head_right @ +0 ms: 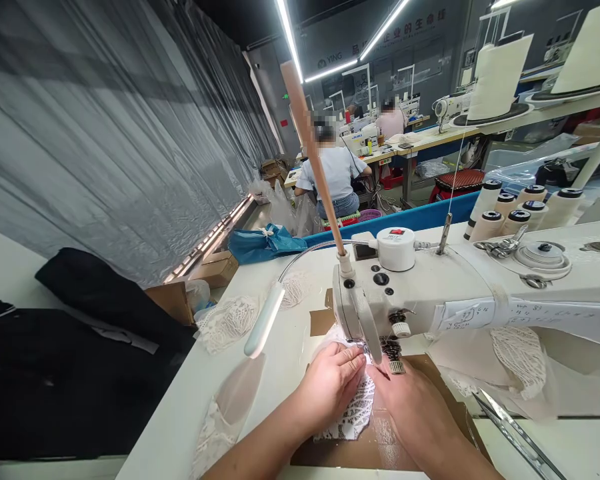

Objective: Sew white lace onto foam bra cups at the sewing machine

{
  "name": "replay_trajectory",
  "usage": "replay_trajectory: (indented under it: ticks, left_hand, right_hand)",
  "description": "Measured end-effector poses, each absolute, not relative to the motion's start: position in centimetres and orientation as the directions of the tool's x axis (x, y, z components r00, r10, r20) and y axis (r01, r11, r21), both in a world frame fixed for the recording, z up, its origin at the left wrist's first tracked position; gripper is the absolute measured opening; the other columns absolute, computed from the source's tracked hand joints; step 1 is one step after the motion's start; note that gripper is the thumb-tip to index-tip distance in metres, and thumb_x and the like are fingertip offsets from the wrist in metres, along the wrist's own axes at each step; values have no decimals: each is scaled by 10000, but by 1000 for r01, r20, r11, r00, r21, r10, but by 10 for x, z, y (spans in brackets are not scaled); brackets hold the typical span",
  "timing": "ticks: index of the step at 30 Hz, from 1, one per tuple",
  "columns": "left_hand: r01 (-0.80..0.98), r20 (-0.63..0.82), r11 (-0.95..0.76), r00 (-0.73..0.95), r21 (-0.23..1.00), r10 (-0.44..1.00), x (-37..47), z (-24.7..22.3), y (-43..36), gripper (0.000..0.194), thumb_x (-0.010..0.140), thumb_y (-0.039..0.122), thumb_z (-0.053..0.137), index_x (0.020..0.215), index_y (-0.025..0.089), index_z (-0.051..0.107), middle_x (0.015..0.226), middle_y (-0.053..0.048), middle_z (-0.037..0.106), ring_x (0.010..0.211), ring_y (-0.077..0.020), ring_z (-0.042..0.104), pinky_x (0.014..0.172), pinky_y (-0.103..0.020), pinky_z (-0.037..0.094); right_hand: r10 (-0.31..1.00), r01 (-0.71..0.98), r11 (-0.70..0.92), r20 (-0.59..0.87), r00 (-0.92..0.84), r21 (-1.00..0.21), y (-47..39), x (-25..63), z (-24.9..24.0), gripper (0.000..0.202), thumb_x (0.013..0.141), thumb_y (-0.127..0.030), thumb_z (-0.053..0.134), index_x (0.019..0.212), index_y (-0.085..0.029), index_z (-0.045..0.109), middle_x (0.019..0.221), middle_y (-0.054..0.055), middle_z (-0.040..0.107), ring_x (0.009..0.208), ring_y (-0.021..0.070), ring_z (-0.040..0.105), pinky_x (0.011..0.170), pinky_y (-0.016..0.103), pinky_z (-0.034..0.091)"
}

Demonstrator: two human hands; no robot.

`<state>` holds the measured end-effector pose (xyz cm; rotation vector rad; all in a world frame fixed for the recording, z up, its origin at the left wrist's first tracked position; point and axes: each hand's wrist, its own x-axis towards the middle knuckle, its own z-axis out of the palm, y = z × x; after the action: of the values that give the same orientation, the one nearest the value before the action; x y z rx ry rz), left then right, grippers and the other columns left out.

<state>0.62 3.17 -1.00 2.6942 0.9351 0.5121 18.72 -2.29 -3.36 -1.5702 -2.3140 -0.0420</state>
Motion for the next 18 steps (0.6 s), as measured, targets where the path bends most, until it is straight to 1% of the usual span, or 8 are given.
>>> replay_trajectory:
  ticks: [3, 5, 8, 11, 13, 14, 16, 18]
  left_hand:
    - [508, 270, -795, 756, 331, 596, 3, -15, 44, 263, 948, 203, 439, 1046, 136, 674, 1086, -145, 697, 809, -223, 607, 734, -361, 480]
    - [486, 283, -811, 768, 326, 574, 2, -19, 51, 280, 927, 208, 453, 1070, 128, 680, 1079, -150, 704, 806, -224, 607, 737, -367, 492]
    - [464, 285, -825, 783, 324, 552, 0, -18, 53, 298, 904, 209, 481, 1113, 119, 672, 1101, -155, 699, 842, -228, 612, 775, -382, 507]
    - [449, 251, -820, 799, 355, 546, -5, -6, 42, 346, 884, 163, 486, 1194, 107, 628, 1212, -161, 651, 1042, -259, 592, 929, -419, 483]
    - [436, 187, -798, 818, 416, 544, -12, 5, 28, 358, 837, 116, 507, 1169, 133, 640, 1255, -141, 626, 1148, -271, 553, 995, -413, 454]
    - [419, 146, -781, 834, 463, 533, -18, 11, 20, 349, 807, 94, 518, 1120, 152, 661, 1253, -125, 625, 1163, -267, 551, 1001, -392, 454]
    - [349, 57, -727, 881, 592, 469, -31, 21, 5, 304, 777, 81, 538, 1019, 181, 693, 1208, -93, 648, 1124, -241, 588, 987, -333, 465]
    - [286, -52, -622, 929, 729, 366, -44, 30, -7, 261, 801, 122, 560, 1003, 202, 703, 1112, -61, 688, 1019, -214, 643, 925, -284, 494]
  right_hand:
    - [915, 927, 346, 270, -299, -146, -20, 185, -35, 549, 699, 27, 395, 1085, -206, 709, 989, 93, 730, 510, 163, 591, 447, 285, 402]
    - [925, 935, 327, 251, -287, -137, -18, 183, -37, 587, 679, 38, 396, 1117, -196, 708, 980, 102, 733, 483, 166, 579, 437, 289, 385]
    - [932, 934, 324, 219, -289, -148, -18, 182, -36, 608, 687, 41, 384, 1150, -191, 702, 955, 107, 732, 505, 181, 605, 461, 293, 415]
    - [931, 917, 346, 193, -310, -197, -18, 186, -32, 554, 782, -15, 353, 1182, -202, 687, 1009, 109, 731, 611, 205, 667, 524, 302, 488]
    - [928, 900, 362, 182, -324, -242, -17, 192, -29, 507, 853, -83, 340, 1210, -226, 670, 1041, 88, 734, 753, 218, 706, 604, 302, 537]
    - [929, 894, 361, 181, -322, -266, -17, 195, -28, 483, 880, -117, 336, 1215, -229, 665, 1041, 78, 741, 814, 219, 714, 644, 299, 552]
    - [938, 890, 339, 184, -295, -305, -16, 200, -28, 457, 923, -162, 309, 1198, -209, 670, 999, 67, 759, 852, 214, 721, 691, 297, 565]
    - [945, 888, 318, 190, -267, -331, -16, 204, -29, 460, 952, -182, 278, 1180, -195, 677, 995, 65, 768, 854, 207, 726, 717, 295, 567]
